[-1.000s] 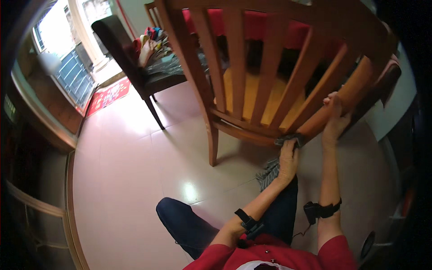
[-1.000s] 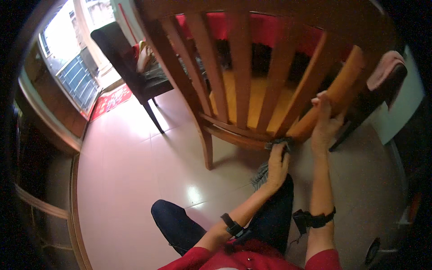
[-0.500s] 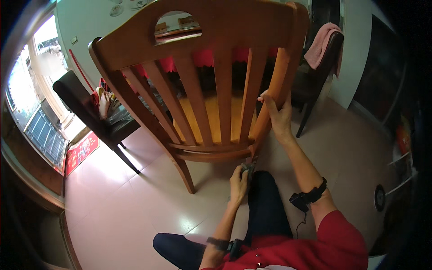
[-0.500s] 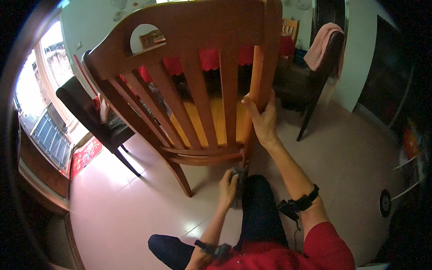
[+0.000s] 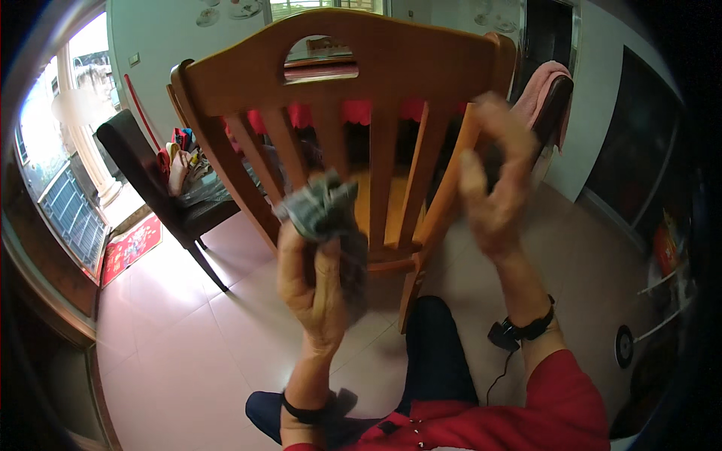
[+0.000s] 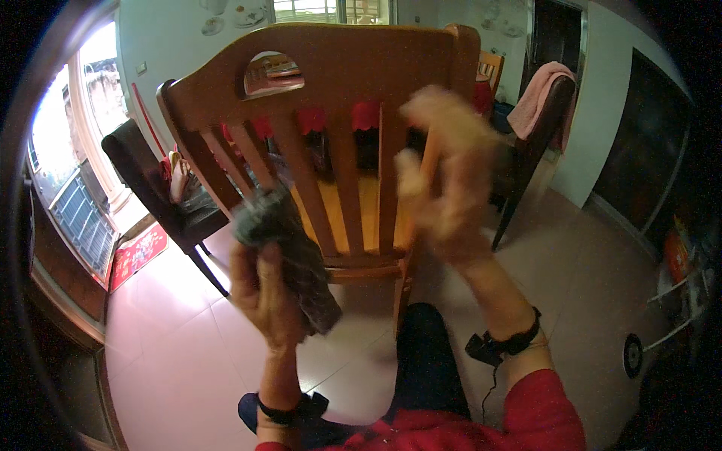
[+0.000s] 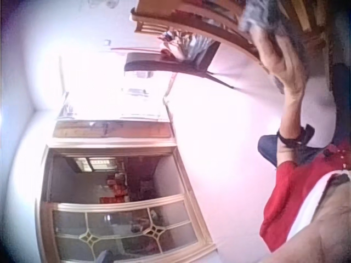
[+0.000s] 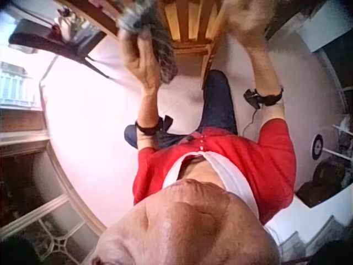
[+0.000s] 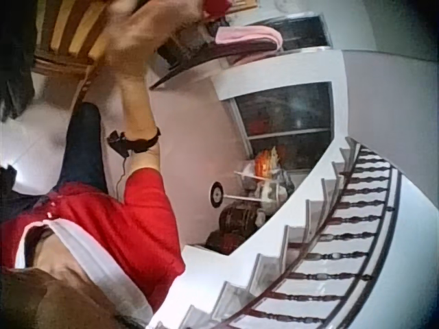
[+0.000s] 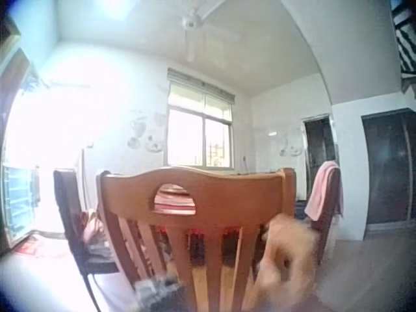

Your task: Cleaning and wiping down wooden and leather dining chairs with a cloth.

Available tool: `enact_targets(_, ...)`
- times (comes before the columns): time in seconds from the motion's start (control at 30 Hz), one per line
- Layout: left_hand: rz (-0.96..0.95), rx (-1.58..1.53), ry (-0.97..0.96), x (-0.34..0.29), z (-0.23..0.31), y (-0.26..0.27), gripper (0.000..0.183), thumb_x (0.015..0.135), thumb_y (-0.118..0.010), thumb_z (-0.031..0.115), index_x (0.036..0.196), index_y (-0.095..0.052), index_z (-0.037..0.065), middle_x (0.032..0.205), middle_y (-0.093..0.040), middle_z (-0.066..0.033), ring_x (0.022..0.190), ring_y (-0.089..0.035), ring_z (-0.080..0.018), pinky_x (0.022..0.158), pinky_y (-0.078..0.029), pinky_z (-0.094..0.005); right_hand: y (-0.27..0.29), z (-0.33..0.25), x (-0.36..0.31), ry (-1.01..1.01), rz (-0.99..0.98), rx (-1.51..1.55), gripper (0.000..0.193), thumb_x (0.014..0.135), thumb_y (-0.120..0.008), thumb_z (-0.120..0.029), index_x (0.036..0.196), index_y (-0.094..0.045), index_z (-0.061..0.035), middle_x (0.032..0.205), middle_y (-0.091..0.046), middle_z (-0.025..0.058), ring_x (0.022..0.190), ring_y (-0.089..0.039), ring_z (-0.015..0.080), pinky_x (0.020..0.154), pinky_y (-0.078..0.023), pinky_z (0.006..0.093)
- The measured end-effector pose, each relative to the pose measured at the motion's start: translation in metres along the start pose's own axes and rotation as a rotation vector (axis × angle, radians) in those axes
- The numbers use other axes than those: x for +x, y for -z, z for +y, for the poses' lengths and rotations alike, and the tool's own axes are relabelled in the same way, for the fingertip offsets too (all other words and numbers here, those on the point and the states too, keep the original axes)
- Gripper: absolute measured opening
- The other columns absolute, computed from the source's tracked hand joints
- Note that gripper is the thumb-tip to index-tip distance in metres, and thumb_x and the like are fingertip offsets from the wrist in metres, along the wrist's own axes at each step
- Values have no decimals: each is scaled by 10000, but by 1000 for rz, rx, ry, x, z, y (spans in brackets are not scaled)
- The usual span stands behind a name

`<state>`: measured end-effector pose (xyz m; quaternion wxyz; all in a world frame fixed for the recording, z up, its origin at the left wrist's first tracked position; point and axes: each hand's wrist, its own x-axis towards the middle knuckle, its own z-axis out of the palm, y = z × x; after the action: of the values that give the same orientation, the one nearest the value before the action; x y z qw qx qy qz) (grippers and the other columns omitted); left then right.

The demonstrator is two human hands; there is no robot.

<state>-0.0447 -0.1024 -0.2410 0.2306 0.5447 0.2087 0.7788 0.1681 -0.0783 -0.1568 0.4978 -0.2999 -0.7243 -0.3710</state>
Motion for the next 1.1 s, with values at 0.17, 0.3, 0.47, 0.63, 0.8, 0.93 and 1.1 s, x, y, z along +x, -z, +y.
enact_targets(0.17, -116, -166, -207, 43, 36, -33, 261, 929, -493, 59, 1185, -504, 6, 1112, -566, -65, 1003, -539, -132, 876, -431, -263, -35, -72, -26, -235, -78, 929, 603, 798, -659, -65, 1327, -370, -56, 1277, -472, 146, 1200, -465, 266, 977, -391, 369)
enact_targets(0.3, -349, -90, -166, 36, 18, -31, 267, 891, -524, 24, 1157, -543, 8, 1171, -531, -66, 1078, -509, -139, 982, -348, -295, -26, -63, -33, -666, -126, 1264, 469, 832, -625, -45, 1255, -423, -43, 1190, -508, 94, 1121, -504, 185, 953, -398, 296)
enact_targets(0.47, -193, -4, 185, 32, -23, 9, 196, 900, -551, 124, 1053, -585, 7, 1050, -527, -52, 829, -521, -116, 767, -429, -253, -1, -9, -14, -646, 136, 1022, 282, 886, -555, -34, 1157, -482, -61, 1074, -532, 27, 1002, -512, 92, 900, -420, 254)
enact_targets(0.63, 414, 663, 116, 26, -98, 85, 506, 908, -575, 347, 1277, -436, 31, 1287, -441, -115, 1173, -447, -202, 964, -375, -340, -2, -3, 14, -255, 467, 597, 373, 866, -594, -47, 1223, -488, -70, 1117, -540, 52, 1051, -520, 142, 915, -425, 287)
enact_targets(0.8, 123, 361, 299, 32, -160, 116, 584, 950, -506, 303, 1406, -246, 47, 1378, -354, -137, 1253, -382, -243, 1047, -284, -330, -42, 17, 26, 70, 158, -191, 560, 784, -653, -72, 1307, -504, -205, 1184, -578, 41, 1103, -507, 219, 932, -327, 387)
enact_targets(0.93, 41, 339, 293, 28, -177, 125, 486, 971, -469, 291, 1363, -294, 65, 1265, -450, -124, 1118, -481, -211, 945, -393, -319, -54, 0, 55, 165, 162, 29, 570, 783, -578, 19, 1291, -519, -233, 1116, -625, 26, 1061, -549, 221, 918, -373, 375)
enact_targets(1.1, 105, 507, 212, 29, -171, 119, 331, 944, -485, 115, 1255, -380, 68, 1074, -555, -105, 925, -554, -178, 808, -465, -315, -102, -45, 102, 368, 114, 45, 518, 783, -536, 20, 1281, -514, -120, 1102, -632, 87, 1064, -561, 261, 959, -419, 403)
